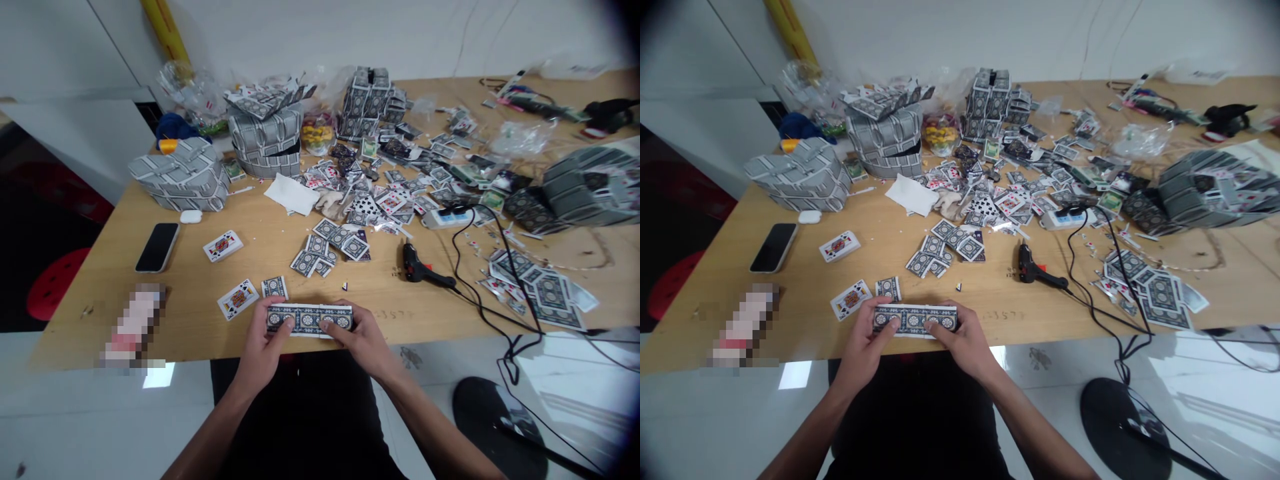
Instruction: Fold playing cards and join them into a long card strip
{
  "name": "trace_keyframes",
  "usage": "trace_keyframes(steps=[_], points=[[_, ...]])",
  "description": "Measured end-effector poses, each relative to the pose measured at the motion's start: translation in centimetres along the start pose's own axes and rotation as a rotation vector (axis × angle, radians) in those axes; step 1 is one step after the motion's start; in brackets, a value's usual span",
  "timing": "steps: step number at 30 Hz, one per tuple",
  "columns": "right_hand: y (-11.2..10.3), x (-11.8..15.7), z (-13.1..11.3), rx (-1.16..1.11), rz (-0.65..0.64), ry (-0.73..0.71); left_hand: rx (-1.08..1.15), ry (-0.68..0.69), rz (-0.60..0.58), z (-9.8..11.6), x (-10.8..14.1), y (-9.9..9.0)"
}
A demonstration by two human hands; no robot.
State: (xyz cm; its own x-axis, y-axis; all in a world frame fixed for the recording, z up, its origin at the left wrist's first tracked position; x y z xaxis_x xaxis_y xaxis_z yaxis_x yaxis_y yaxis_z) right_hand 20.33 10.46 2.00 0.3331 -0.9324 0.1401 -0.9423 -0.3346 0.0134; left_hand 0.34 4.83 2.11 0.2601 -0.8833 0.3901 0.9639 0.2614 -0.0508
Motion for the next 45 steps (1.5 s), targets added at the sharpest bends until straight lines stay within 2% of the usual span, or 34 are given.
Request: trace_keyframes(steps=[10,45], points=[[0.4,0.1,0.4,-0.02,-0.017,-0.014,0.004,-0.004,0.016,-0.3,0.2,0.1],[1.4,0.5,-0.1,-0.061,0.015,-0.02,-0.055,-0.018,-0.056,-1.1,0.7,1.7]])
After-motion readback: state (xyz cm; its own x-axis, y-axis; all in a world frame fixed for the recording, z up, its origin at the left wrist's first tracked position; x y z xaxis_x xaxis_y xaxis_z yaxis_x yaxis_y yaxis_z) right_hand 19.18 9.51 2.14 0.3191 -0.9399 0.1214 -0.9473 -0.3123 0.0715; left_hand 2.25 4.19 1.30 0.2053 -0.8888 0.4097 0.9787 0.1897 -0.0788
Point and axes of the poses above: each hand's wrist, its own x-axis away from the middle knuckle, its own y-axis out of the palm, z = x × y, the point moved 8 cm from there along -x, towards the middle knuckle, and after that the axes turned 11 degrees about -y, right-handed, at the moved point
